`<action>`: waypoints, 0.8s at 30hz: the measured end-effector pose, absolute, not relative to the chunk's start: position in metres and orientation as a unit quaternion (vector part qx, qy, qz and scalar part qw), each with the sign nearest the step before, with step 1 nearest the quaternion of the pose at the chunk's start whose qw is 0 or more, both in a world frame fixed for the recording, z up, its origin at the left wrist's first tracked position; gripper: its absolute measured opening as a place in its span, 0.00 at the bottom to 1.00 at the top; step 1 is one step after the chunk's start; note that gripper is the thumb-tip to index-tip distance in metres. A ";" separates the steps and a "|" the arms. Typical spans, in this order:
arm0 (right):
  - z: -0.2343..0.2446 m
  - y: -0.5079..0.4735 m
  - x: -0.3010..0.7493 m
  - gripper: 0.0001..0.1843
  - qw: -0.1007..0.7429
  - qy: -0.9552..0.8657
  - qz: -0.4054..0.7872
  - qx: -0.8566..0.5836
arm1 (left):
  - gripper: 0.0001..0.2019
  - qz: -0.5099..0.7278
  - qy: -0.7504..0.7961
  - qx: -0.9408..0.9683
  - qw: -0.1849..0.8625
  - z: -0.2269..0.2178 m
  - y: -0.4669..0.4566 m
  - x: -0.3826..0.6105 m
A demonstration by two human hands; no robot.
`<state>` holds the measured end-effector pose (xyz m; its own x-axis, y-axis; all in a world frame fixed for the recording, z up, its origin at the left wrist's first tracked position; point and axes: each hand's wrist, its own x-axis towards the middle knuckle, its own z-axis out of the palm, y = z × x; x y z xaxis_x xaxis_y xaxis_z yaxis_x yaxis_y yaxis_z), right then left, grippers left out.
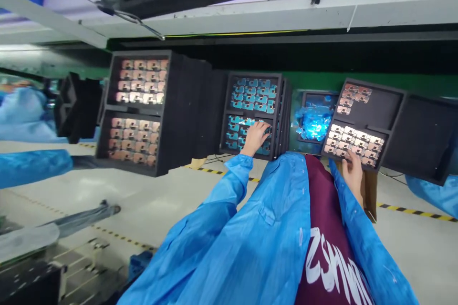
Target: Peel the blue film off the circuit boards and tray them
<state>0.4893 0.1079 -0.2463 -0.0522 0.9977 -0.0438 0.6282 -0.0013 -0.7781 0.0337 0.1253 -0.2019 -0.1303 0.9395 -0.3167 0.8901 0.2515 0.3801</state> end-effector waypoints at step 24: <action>-0.084 0.129 0.341 0.21 0.478 -0.405 0.501 -0.597 | 0.18 0.441 0.566 0.337 0.609 -0.080 0.155 0.184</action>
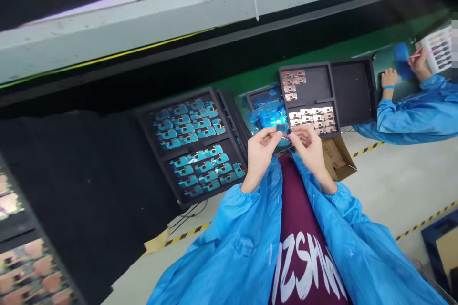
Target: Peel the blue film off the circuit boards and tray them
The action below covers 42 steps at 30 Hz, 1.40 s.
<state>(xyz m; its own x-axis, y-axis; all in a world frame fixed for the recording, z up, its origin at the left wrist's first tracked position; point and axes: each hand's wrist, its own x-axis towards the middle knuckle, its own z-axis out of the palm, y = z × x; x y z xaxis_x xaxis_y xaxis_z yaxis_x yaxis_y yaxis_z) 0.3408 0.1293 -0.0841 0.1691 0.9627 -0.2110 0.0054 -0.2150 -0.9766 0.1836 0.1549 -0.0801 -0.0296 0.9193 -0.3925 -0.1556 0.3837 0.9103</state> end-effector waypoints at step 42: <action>-0.134 0.119 0.345 0.09 0.342 -0.785 0.156 -0.492 | 0.12 0.369 0.466 0.121 0.795 -0.134 0.160 0.151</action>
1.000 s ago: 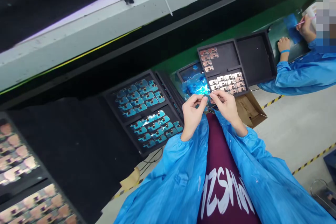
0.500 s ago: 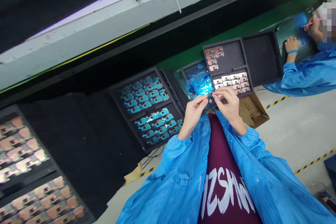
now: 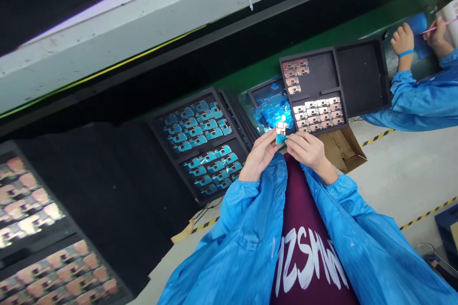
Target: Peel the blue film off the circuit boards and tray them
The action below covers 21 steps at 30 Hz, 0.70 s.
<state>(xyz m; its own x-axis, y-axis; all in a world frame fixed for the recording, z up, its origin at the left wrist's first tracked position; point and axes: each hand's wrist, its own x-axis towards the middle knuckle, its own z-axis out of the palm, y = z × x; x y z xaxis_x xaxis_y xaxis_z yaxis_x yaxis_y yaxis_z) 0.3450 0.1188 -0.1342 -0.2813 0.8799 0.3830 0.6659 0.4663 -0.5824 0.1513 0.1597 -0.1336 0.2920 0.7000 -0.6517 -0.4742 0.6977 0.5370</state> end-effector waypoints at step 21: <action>-0.294 0.198 0.286 0.16 0.102 -0.564 0.414 -0.707 | 0.13 0.240 0.546 0.550 0.586 -0.252 0.333 0.240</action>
<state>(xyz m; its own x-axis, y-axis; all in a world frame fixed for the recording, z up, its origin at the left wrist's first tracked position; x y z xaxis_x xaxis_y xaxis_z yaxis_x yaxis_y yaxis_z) 0.2856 0.1978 -0.2943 0.0213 0.8825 -0.4699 0.7138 -0.3425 -0.6109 0.2397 0.3326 -0.2516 0.2897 0.8803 -0.3756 0.3191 0.2811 0.9051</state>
